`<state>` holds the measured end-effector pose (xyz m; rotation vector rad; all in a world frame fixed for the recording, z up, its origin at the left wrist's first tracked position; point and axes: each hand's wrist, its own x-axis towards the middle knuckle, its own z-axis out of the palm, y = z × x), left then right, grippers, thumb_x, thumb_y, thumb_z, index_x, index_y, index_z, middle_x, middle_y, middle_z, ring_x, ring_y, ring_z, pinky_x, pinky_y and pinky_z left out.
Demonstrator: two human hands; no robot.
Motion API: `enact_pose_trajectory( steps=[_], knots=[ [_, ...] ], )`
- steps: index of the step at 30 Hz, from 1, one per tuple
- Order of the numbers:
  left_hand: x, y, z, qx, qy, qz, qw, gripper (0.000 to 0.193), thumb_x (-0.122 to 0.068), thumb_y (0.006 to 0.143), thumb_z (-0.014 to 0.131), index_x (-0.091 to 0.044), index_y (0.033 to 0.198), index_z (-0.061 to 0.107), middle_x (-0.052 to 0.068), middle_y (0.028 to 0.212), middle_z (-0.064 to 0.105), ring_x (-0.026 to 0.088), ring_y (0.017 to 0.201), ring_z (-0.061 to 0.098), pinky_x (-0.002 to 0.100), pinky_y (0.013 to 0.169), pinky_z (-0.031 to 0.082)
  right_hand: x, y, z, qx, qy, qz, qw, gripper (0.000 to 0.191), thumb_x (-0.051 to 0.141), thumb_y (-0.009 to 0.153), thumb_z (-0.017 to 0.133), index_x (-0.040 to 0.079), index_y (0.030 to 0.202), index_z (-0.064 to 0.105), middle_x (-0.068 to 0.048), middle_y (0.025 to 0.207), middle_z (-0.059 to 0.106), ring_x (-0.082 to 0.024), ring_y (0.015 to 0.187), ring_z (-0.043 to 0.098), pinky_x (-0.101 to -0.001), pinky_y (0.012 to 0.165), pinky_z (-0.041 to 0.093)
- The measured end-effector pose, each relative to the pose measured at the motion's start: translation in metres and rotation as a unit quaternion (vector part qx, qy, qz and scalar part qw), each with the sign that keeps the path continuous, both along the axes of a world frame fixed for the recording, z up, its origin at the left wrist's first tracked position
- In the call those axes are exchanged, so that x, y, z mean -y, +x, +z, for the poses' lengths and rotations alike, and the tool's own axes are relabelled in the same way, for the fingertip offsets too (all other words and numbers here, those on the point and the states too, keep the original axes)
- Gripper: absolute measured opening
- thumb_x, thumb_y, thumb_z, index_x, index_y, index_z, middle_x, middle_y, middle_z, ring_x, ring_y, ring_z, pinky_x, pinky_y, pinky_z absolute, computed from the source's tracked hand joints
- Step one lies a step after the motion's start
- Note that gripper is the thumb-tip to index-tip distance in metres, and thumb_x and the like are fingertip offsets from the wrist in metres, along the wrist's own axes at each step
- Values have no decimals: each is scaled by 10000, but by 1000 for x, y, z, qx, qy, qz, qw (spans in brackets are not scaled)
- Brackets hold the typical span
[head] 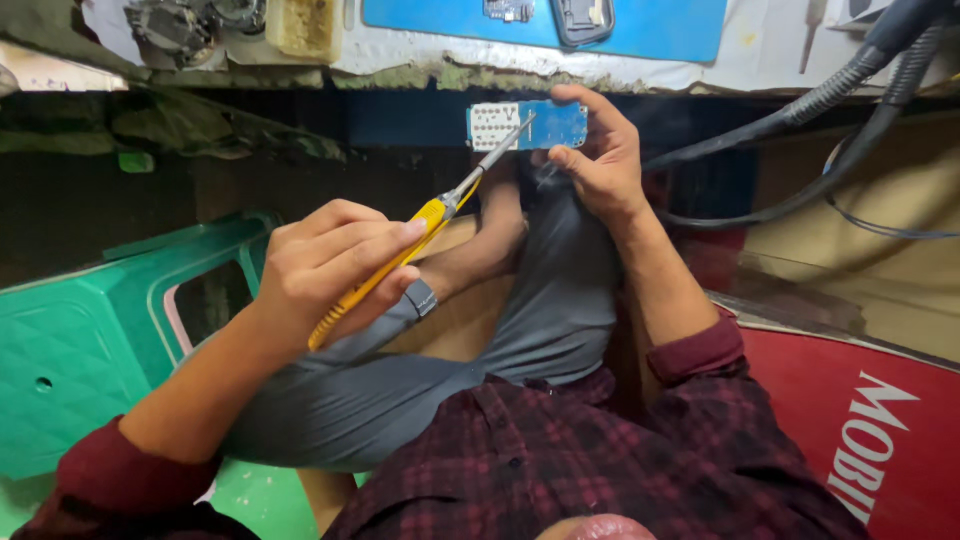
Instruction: The person sits cross-legged on the floor holding a mobile phone keypad board and uses a soldering iron to solder points on the board, working over their lap. They reposition and turn the board repeatedly and later solder a second phone board, touching the iron tip to the board's contacts.
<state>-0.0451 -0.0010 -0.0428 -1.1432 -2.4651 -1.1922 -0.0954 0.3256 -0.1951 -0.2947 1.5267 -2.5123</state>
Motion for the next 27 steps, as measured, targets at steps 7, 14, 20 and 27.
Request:
enact_pose_trajectory(
  steps=[7, 14, 20, 27],
  knots=[
    [-2, -1, 3, 20, -6, 21, 1000, 405, -65, 874, 829, -6, 1248, 687, 111, 1029, 744, 292, 888, 697, 357, 758, 580, 3, 0, 5, -5, 16, 0, 1000, 599, 68, 962, 829, 1, 1478, 534, -107, 1204, 701, -175, 974, 703, -308, 872, 609],
    [-1, -1, 2, 34, -2, 23, 999, 404, -48, 883, 821, -8, 1261, 685, 111, 1046, 744, 283, 908, 698, 355, 770, 580, 3, -1, 8, -11, 37, 4, 999, 607, 74, 960, 834, 15, 1482, 529, -103, 1178, 707, -181, 949, 718, -289, 869, 603],
    [-1, 0, 3, 35, 1, 27, 999, 370, -30, 902, 796, 0, 1254, 686, 116, 1038, 744, 285, 899, 698, 357, 763, 576, 2, 0, 6, -13, 50, 7, 999, 594, 51, 965, 832, 27, 1479, 535, -85, 1171, 679, -183, 968, 714, -291, 875, 600],
    [-1, 1, 4, 47, 3, 29, 998, 352, -41, 915, 788, 3, 1250, 690, 117, 1023, 738, 291, 898, 699, 354, 762, 573, 2, 0, 6, -17, 43, 9, 999, 576, 53, 964, 834, 29, 1465, 550, -75, 1232, 660, -184, 996, 707, -316, 905, 618]
  ],
)
